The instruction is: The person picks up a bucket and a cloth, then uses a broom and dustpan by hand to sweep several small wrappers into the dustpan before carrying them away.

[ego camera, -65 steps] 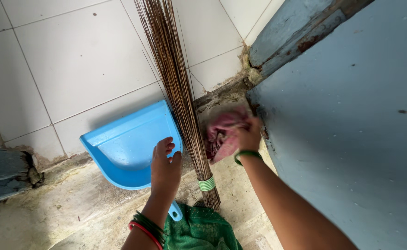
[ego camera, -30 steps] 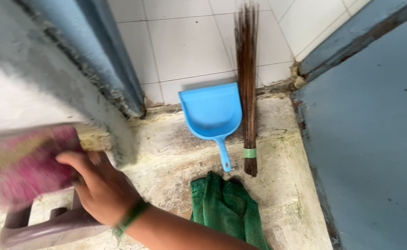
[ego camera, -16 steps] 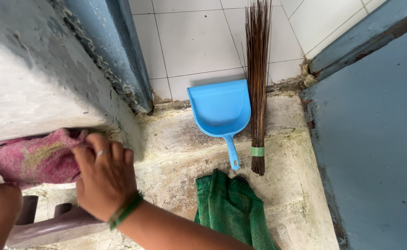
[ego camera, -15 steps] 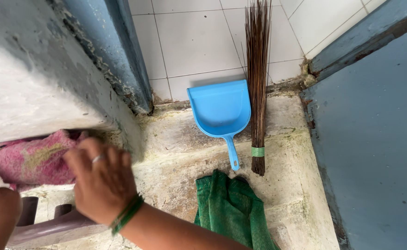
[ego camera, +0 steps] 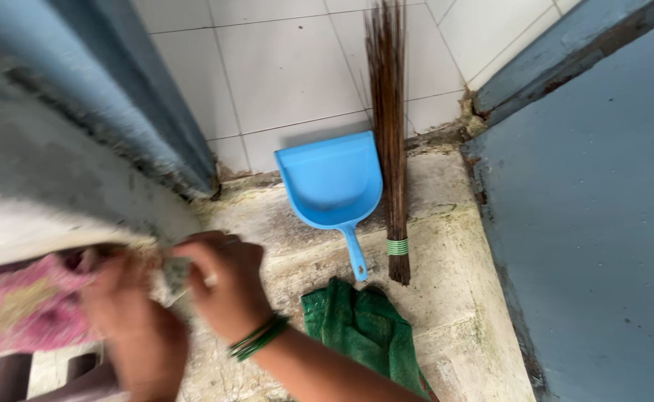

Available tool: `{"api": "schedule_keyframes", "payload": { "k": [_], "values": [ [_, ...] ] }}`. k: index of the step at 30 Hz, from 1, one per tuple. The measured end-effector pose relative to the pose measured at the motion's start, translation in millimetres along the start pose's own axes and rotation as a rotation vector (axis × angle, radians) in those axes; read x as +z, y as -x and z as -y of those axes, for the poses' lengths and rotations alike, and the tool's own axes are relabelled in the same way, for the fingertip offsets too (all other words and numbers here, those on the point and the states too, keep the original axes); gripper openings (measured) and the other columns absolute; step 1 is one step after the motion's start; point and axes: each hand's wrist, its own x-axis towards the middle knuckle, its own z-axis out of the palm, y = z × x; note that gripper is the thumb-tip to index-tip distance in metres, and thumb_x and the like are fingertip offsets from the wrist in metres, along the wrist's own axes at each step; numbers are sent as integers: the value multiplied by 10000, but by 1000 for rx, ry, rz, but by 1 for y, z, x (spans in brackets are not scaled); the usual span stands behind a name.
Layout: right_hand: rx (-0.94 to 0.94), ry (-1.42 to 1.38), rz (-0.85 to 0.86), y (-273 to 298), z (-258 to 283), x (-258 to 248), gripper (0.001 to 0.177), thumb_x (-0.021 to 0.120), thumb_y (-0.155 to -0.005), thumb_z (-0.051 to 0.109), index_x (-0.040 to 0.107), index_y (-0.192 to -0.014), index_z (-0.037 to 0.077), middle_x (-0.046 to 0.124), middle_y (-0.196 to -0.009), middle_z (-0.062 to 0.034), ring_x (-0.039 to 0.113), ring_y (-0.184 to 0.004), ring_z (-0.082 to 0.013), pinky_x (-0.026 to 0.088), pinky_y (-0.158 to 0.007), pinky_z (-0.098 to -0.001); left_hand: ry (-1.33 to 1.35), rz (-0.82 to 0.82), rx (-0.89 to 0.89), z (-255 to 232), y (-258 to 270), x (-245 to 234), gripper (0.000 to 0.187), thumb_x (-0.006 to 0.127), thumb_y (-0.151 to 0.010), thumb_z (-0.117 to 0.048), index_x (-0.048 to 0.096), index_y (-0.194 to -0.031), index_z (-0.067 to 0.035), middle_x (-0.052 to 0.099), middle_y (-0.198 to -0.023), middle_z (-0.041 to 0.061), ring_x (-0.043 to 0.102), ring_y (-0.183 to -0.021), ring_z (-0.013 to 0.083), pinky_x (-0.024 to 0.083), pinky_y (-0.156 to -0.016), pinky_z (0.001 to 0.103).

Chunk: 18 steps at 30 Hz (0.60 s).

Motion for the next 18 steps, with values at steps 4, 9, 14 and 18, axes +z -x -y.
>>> {"api": "schedule_keyframes", "payload": {
  "k": [4,9,14,18],
  "values": [
    [23,119,-202,-6,-68,-55,277,695,-854,-11,680,-1093,129,745,-1103,-42,711,-1057,-227,544,-943,-396,373,334,-63,-69,-23,61,564,513,-818,102,518,-1361,-50,541,-1367,185,451,-1275,400,350,-1085,500],
    [323,315,-234,3,-147,-109,257,696,-840,22,732,-1061,148,721,-1111,-41,656,-1088,-235,424,-890,-443,493,595,-341,-109,-25,154,480,609,-874,-59,539,-1348,-94,524,-1378,144,407,-1297,390,335,-1087,493],
    [480,294,-295,-9,-208,-155,253,643,-869,99,701,-1091,205,663,-1203,-18,653,-1128,-214,442,-950,-437,477,555,-416,-128,-23,232,503,635,-905,-150,511,-1390,-98,552,-1350,143,479,-1299,339,315,-1145,516],
    [646,399,-259,-21,-237,-179,303,690,-846,102,696,-1132,201,659,-1263,-26,583,-1231,-255,335,-1013,-564,432,577,-473,-149,-39,259,539,657,-887,-145,486,-1391,-61,514,-1389,182,438,-1303,403,307,-1120,543]
  ]
}}
